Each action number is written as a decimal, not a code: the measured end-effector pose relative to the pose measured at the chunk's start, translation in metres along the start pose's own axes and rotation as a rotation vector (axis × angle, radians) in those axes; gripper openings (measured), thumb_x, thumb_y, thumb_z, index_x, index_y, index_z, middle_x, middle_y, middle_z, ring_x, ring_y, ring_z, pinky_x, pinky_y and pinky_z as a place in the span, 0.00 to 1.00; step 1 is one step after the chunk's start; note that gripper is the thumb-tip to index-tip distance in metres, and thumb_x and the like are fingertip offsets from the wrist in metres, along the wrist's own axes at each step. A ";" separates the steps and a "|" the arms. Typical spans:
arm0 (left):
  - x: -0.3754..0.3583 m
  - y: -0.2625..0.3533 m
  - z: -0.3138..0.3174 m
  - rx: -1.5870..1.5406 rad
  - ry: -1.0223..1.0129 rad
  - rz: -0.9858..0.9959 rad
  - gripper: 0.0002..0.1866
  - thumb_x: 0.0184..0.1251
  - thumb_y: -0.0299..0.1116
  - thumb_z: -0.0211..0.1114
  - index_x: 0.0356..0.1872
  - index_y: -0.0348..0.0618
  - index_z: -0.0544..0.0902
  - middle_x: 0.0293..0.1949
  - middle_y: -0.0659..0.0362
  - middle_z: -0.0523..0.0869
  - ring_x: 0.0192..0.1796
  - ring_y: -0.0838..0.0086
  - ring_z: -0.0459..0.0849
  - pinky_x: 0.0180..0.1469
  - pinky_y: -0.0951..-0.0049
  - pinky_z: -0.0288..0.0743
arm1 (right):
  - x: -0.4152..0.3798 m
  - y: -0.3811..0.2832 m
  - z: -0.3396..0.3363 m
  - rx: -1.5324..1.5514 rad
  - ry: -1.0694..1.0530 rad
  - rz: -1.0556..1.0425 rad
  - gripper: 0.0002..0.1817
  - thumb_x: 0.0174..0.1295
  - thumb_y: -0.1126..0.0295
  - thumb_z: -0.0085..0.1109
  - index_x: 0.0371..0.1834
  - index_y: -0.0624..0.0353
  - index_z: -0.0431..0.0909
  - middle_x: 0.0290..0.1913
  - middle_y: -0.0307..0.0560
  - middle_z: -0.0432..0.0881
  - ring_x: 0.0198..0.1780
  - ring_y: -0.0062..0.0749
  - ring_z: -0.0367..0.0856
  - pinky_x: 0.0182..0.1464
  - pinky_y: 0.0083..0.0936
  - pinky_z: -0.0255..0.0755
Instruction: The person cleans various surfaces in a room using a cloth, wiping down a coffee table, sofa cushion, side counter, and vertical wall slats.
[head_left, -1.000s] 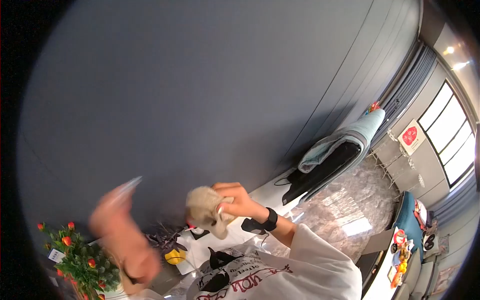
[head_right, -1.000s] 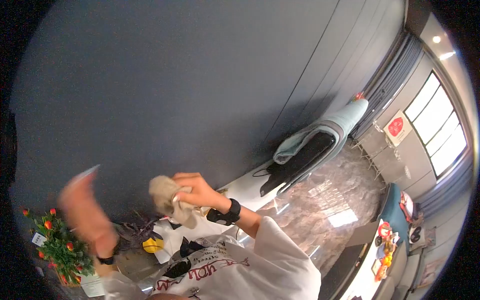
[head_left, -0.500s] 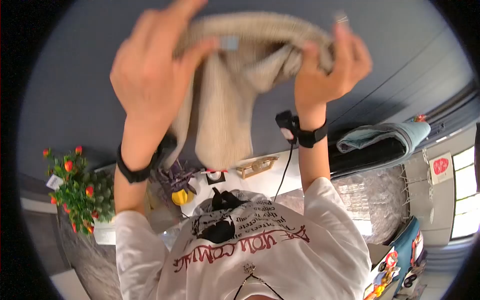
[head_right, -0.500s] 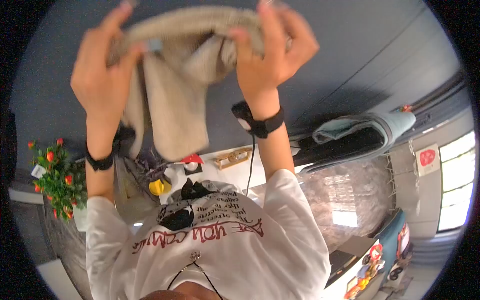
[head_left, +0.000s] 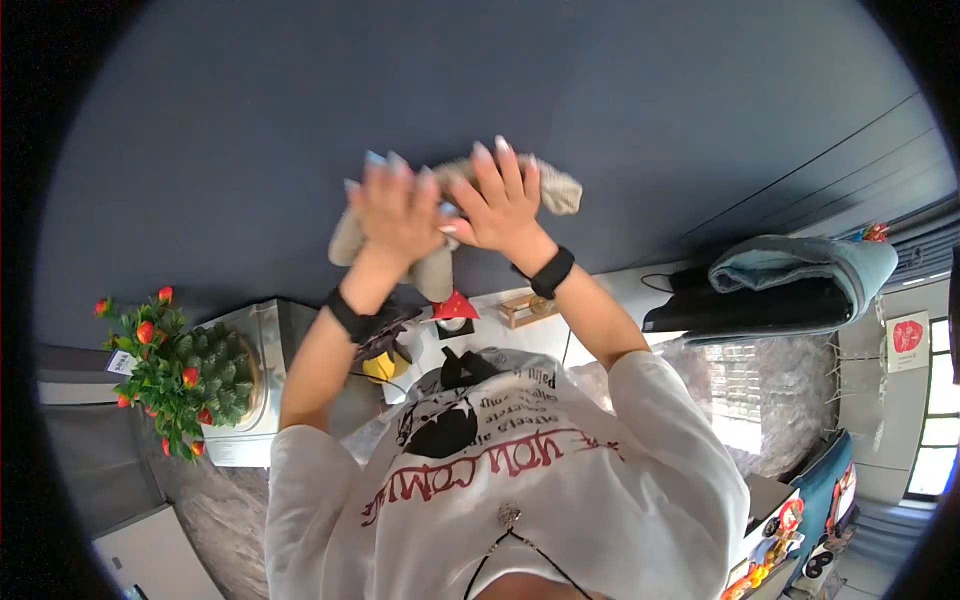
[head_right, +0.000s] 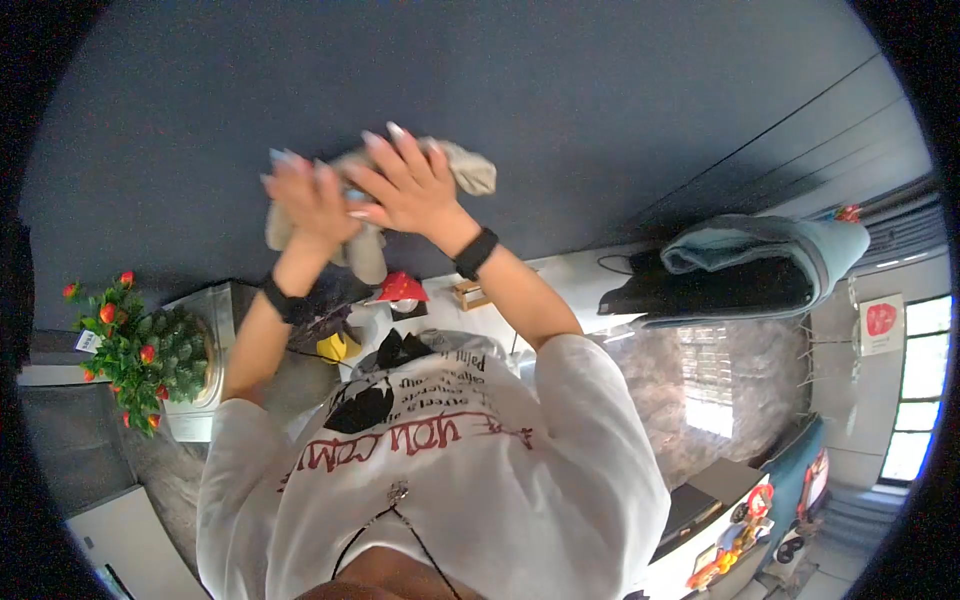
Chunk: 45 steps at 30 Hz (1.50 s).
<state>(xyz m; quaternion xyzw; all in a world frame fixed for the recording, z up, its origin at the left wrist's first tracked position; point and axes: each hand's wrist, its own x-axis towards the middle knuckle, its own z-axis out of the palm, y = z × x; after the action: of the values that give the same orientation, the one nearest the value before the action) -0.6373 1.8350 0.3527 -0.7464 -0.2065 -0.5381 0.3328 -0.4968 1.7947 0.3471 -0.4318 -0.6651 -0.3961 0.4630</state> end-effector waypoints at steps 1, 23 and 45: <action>-0.033 0.009 0.006 -0.064 -0.085 0.092 0.23 0.60 0.47 0.43 0.56 0.52 0.65 0.61 0.56 0.58 0.63 0.56 0.54 0.62 0.52 0.36 | -0.041 -0.003 0.005 0.037 -0.062 0.052 0.22 0.57 0.44 0.34 0.45 0.42 0.71 0.57 0.45 0.65 0.60 0.45 0.59 0.60 0.44 0.40; 0.020 0.122 -0.062 -1.091 -0.505 -0.809 0.15 0.52 0.27 0.54 0.44 0.41 0.73 0.40 0.52 0.76 0.42 0.62 0.76 0.44 0.68 0.69 | 0.010 0.085 -0.047 -0.119 0.076 0.250 0.34 0.57 0.68 0.42 0.65 0.55 0.37 0.65 0.63 0.28 0.65 0.60 0.25 0.62 0.52 0.26; 0.088 0.211 0.079 -1.213 -0.746 -0.480 0.17 0.61 0.29 0.45 0.50 0.34 0.66 0.48 0.48 0.73 0.53 0.61 0.70 0.56 0.68 0.59 | -0.031 0.227 -0.145 -0.412 0.306 0.427 0.27 0.63 0.51 0.24 0.52 0.55 0.68 0.59 0.57 0.60 0.62 0.50 0.55 0.61 0.48 0.41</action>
<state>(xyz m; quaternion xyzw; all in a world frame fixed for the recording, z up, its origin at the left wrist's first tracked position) -0.4146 1.7408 0.3616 -0.8662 -0.1299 -0.3264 -0.3554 -0.2370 1.7254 0.3832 -0.5816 -0.3882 -0.4764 0.5329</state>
